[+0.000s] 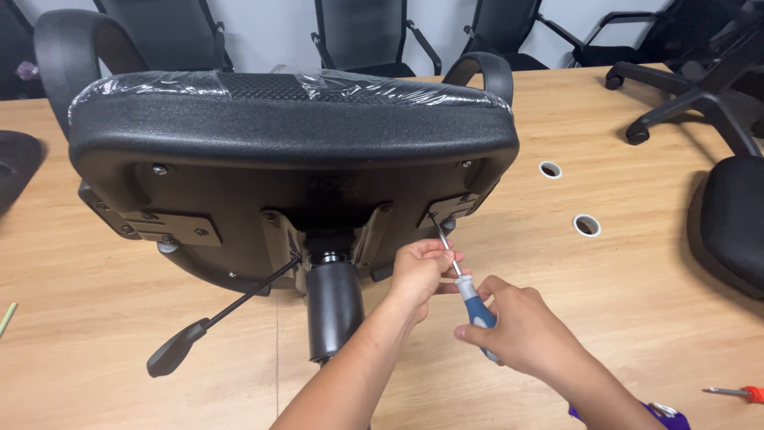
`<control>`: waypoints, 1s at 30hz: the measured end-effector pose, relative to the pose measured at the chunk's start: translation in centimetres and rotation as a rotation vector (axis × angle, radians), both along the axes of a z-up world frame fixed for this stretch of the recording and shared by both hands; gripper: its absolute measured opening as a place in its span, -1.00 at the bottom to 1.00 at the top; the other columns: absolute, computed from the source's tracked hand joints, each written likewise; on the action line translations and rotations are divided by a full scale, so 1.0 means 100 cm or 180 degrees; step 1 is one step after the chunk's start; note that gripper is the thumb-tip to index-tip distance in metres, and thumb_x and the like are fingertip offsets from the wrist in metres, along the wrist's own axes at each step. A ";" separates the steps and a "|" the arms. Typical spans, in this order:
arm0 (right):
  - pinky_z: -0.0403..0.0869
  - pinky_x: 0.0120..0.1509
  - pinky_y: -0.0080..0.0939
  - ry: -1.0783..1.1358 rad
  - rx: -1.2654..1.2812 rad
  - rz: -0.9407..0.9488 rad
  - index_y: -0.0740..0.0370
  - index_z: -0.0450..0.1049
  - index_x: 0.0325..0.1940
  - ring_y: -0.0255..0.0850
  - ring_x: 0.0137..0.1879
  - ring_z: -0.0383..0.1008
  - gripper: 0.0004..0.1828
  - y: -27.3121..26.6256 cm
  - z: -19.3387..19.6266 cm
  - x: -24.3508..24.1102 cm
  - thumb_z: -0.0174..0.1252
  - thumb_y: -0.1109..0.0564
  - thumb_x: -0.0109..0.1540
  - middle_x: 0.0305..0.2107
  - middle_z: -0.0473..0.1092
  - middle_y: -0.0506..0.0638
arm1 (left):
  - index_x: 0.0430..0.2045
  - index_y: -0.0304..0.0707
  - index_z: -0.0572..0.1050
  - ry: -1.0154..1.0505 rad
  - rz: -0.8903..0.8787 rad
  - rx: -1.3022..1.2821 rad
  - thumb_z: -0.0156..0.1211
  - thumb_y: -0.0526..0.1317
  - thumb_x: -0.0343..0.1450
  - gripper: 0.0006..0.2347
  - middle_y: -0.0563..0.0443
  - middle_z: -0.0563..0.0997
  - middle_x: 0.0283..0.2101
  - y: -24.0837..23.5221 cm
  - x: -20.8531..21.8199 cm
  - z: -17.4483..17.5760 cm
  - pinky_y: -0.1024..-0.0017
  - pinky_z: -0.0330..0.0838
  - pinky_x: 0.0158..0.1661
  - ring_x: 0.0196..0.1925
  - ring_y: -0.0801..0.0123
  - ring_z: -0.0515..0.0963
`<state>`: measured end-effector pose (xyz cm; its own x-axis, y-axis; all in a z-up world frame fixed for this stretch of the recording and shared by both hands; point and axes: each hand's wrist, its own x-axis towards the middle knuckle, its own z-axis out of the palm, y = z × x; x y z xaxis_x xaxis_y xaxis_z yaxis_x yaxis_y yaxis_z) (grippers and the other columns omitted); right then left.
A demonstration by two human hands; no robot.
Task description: The person uses a screwdriver to drive screws into the mounting plate under an office chair seat, attaching the seat to the gas lift base, working on several screws around the mechanism. They then lift the partially assembled chair upright and place it on the table.
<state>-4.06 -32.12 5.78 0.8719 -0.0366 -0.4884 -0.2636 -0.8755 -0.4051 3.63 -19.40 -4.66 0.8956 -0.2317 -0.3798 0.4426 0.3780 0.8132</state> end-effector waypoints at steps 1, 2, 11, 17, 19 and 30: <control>0.54 -0.38 -0.15 0.0002 0.0000 -0.0011 0.32 0.44 0.05 -0.15 -0.52 0.60 -0.41 -0.012 -0.013 0.004 0.40 -0.13 0.15 -0.59 0.54 0.09 | -0.08 -0.41 0.48 0.0002 -0.0011 0.0000 0.07 -0.39 0.47 -0.83 -0.13 0.66 -0.16 0.000 0.002 -0.004 0.34 0.66 -0.37 -0.29 0.25 0.73; 0.60 -0.32 -0.11 0.0249 0.0818 -0.0202 0.36 0.43 0.07 -0.12 -0.43 0.64 -0.43 -0.023 -0.026 0.008 0.36 -0.08 0.15 -0.50 0.57 0.14 | -0.13 -0.43 0.49 -0.0073 0.0019 0.0041 0.11 -0.38 0.45 -0.84 -0.11 0.68 -0.21 0.000 0.004 -0.009 0.37 0.62 -0.42 -0.34 0.29 0.71; 0.67 -0.32 -0.13 0.0701 0.1314 -0.0518 0.24 0.29 0.23 -0.12 -0.24 0.66 -0.42 -0.011 -0.015 -0.003 0.32 0.03 0.21 -0.31 0.53 0.17 | -0.24 -0.47 0.51 -0.0228 0.0324 0.0207 0.31 -0.35 0.37 -0.82 -0.06 0.64 -0.39 -0.018 0.016 -0.028 0.46 0.57 -0.48 -0.50 0.42 0.62; 0.16 -0.58 -0.36 0.0721 0.2249 -0.0781 0.26 0.31 0.10 -0.31 -0.56 0.25 -0.59 -0.051 -0.079 0.001 0.23 0.17 0.20 -0.57 0.29 -0.02 | -0.21 -0.41 0.53 -0.0259 0.0086 0.0018 0.21 -0.31 0.44 -0.87 -0.05 0.67 -0.30 -0.018 0.018 -0.030 0.47 0.60 -0.41 -0.39 0.39 0.68; 0.04 -0.62 -0.36 0.0933 0.3332 -0.0955 0.26 0.29 0.08 -0.36 -0.60 0.13 -0.57 -0.050 -0.088 0.003 0.23 0.25 0.16 -0.61 0.22 -0.06 | -0.20 -0.39 0.54 -0.0232 -0.0056 -0.0124 0.13 -0.29 0.47 -0.86 -0.04 0.71 -0.25 -0.015 0.018 -0.024 0.49 0.59 -0.38 -0.32 0.36 0.75; -0.10 -0.73 -0.38 0.1110 0.3572 -0.1241 0.14 0.24 -0.21 -0.41 -0.72 0.02 -0.73 -0.053 -0.084 0.007 0.21 0.24 0.16 -0.64 0.21 -0.09 | -0.19 -0.46 0.52 -0.0127 0.0017 -0.0053 0.12 -0.35 0.47 -0.87 -0.19 0.68 -0.21 -0.020 0.017 -0.007 0.36 0.68 -0.32 -0.25 0.15 0.77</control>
<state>-3.32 -37.46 -2.66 0.7139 0.3240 -0.6208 -0.6728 0.0718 -0.7363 5.38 -21.43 -5.40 0.9113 -0.2326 -0.3398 0.4077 0.3938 0.8238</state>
